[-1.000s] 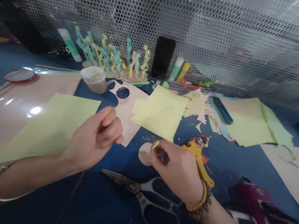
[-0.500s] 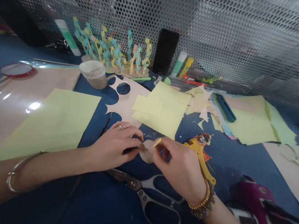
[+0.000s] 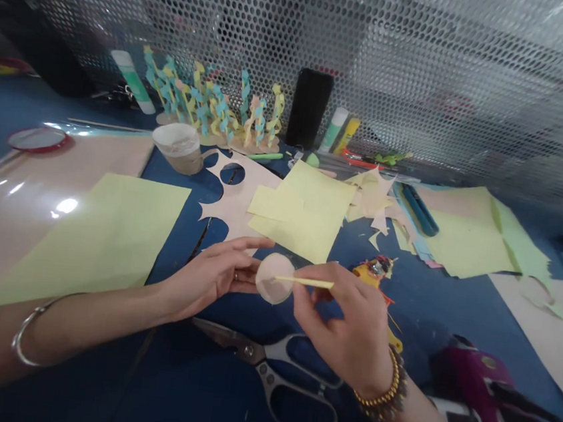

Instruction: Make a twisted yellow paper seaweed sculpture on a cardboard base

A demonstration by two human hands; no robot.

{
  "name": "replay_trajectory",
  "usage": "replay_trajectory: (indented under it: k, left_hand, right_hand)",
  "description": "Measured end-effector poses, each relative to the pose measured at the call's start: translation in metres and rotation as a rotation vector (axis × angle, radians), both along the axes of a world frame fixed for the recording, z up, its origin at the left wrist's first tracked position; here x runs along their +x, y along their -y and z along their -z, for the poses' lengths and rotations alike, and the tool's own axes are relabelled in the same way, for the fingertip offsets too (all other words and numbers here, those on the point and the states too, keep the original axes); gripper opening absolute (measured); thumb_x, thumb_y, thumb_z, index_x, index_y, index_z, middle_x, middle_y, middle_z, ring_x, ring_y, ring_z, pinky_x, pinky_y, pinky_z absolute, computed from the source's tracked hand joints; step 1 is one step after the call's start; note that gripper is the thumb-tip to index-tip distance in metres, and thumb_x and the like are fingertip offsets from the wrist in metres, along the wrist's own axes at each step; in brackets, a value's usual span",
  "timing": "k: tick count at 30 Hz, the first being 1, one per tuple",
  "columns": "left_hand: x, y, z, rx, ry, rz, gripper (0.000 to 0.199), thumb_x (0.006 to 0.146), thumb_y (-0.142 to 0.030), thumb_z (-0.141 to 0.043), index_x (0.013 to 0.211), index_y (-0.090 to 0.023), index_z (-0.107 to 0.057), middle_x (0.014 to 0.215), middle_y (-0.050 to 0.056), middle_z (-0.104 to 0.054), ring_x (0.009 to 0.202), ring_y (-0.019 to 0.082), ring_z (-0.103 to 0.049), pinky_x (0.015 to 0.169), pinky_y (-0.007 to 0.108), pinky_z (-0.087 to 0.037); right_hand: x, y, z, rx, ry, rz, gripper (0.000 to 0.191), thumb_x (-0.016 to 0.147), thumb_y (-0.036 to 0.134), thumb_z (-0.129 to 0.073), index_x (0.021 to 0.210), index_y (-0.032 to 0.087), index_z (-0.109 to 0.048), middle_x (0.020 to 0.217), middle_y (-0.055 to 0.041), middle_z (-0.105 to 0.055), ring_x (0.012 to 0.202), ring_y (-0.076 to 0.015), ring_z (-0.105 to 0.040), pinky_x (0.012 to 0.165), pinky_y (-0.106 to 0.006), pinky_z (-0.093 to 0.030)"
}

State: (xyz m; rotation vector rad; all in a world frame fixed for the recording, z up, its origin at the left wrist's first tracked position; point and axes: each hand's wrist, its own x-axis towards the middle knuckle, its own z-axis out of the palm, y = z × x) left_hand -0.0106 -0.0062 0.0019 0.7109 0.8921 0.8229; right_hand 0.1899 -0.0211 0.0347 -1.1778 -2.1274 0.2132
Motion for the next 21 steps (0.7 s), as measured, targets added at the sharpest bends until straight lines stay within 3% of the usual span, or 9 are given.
replay_trajectory:
  k: [4,10,15,18,21]
  left_hand:
    - [0.001,0.001,0.001,-0.067,0.037,-0.011,0.035,0.081,-0.014,-0.046,0.115,-0.018,-0.055,0.090,0.011,-0.072,0.082,0.025,-0.070,0.086,0.047,-0.052]
    - [0.001,0.003,0.001,-0.069,0.038,-0.026,0.035,0.079,-0.013,-0.047,0.112,-0.018,-0.058,0.087,0.010,-0.072,0.080,0.024,-0.070,0.085,0.045,-0.052]
    - [0.001,0.004,0.000,0.047,-0.008,-0.051,0.032,0.080,-0.015,-0.048,0.110,-0.019,-0.057,0.091,0.010,-0.071,0.086,0.023,-0.068,0.085,0.044,-0.051]
    - [-0.006,-0.004,-0.003,0.261,-0.093,-0.183,0.030,0.079,-0.015,-0.048,0.107,-0.019,-0.059,0.100,0.009,-0.069,0.088,0.020,-0.066,0.085,0.040,-0.049]
    - [-0.021,-0.022,-0.012,0.471,-0.214,-0.457,0.025,0.079,-0.015,-0.049,0.101,-0.020,-0.061,0.097,0.004,-0.066,0.080,0.014,-0.063,0.081,0.033,-0.048]
  right_hand:
    - [-0.001,0.001,0.002,0.084,0.047,-0.033,0.016,0.078,0.013,-0.061,0.088,0.025,-0.058,0.075,0.0004,-0.070,0.063,-0.0146,-0.065,0.062,-0.029,-0.050]
    - [-0.003,0.001,0.003,0.030,0.066,-0.032,0.014,0.079,0.013,-0.059,0.087,0.024,-0.060,0.075,-0.0002,-0.071,0.067,-0.0147,-0.066,0.064,-0.028,-0.051]
    - [-0.001,0.000,-0.003,0.043,0.023,-0.013,0.013,0.080,0.014,-0.059,0.085,0.025,-0.060,0.076,0.0003,-0.071,0.066,-0.0149,-0.066,0.063,-0.028,-0.051]
    - [0.005,-0.005,-0.009,0.035,-0.036,0.064,0.007,0.082,0.018,-0.057,0.083,0.025,-0.060,0.079,-0.0006,-0.070,0.060,-0.0139,-0.063,0.057,-0.027,-0.049]
    - [0.013,-0.011,-0.017,-0.051,-0.052,0.114,0.007,0.084,0.025,-0.055,0.082,0.023,-0.061,0.070,0.0000,-0.066,0.053,-0.0127,-0.058,0.053,-0.026,-0.047]
